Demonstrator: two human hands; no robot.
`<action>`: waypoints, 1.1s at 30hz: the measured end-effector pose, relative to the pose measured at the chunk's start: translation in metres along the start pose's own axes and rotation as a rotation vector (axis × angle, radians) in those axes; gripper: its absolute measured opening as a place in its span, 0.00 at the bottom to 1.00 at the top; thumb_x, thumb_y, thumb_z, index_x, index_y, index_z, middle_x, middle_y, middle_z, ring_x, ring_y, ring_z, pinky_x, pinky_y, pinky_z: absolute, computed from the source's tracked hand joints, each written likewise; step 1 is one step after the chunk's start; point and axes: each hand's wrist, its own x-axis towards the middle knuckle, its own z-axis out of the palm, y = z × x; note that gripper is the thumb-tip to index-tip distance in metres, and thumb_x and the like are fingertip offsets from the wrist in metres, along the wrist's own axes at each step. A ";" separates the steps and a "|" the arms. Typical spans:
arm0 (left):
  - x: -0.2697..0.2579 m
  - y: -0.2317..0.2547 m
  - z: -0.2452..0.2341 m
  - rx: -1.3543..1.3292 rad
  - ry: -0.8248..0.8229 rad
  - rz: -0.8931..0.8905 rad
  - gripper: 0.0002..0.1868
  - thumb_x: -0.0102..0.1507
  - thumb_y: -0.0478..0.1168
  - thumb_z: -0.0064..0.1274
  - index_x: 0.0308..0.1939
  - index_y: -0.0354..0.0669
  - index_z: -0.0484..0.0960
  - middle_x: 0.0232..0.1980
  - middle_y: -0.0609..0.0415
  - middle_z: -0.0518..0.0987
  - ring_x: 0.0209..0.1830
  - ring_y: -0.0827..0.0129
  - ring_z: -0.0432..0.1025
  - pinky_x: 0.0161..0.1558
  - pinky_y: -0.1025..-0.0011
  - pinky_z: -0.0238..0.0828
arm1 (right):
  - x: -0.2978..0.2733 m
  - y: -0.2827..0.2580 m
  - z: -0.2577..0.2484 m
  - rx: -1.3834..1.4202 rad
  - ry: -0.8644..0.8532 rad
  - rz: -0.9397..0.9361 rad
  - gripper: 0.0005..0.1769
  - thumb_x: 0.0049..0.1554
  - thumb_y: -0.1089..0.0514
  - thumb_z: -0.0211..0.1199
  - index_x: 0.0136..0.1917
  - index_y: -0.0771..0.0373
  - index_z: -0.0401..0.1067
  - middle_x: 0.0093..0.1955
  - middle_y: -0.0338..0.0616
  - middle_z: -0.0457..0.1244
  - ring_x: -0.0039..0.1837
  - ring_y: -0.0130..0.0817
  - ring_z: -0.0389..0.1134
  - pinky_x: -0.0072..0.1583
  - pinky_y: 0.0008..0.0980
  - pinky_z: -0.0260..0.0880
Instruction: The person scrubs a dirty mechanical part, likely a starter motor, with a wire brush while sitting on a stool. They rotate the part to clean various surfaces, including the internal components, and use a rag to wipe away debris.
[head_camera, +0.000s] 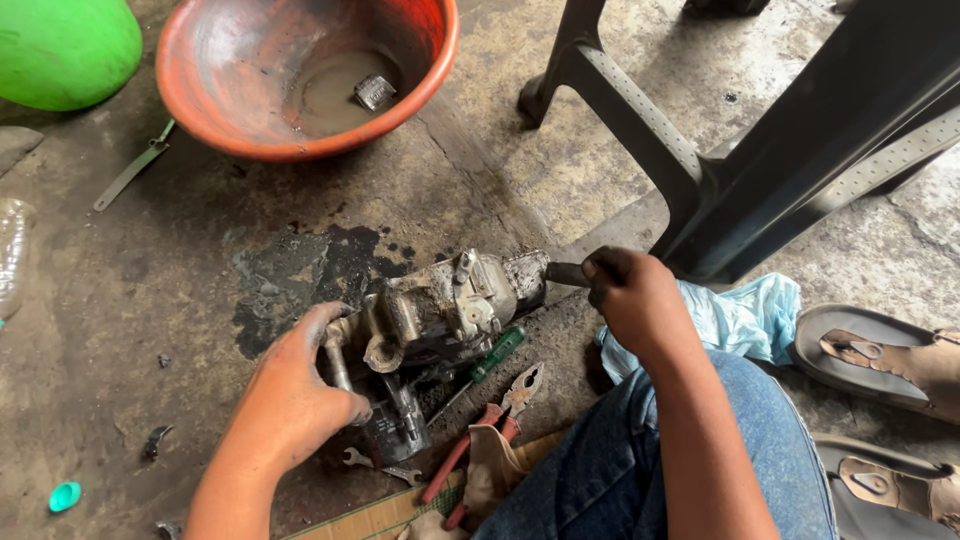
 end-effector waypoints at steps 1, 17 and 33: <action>-0.001 0.000 0.000 0.005 -0.008 -0.009 0.54 0.43 0.32 0.74 0.71 0.61 0.66 0.66 0.49 0.75 0.68 0.55 0.71 0.68 0.60 0.67 | 0.003 0.006 0.000 0.027 -0.007 -0.003 0.15 0.61 0.54 0.63 0.52 0.69 0.78 0.32 0.45 0.65 0.36 0.31 0.62 0.41 0.35 0.64; -0.006 -0.011 -0.001 0.010 0.063 0.124 0.54 0.41 0.31 0.71 0.71 0.60 0.68 0.67 0.49 0.74 0.70 0.55 0.67 0.68 0.61 0.64 | 0.017 0.013 0.026 -0.181 0.093 -0.142 0.19 0.55 0.45 0.68 0.51 0.62 0.82 0.44 0.50 0.73 0.44 0.41 0.73 0.47 0.39 0.70; -0.017 0.003 -0.011 0.083 0.006 0.002 0.53 0.44 0.32 0.69 0.72 0.66 0.65 0.72 0.53 0.70 0.73 0.56 0.63 0.71 0.58 0.62 | 0.007 0.015 0.047 -0.008 0.293 -0.123 0.22 0.57 0.47 0.69 0.54 0.67 0.80 0.48 0.57 0.72 0.48 0.45 0.75 0.52 0.38 0.70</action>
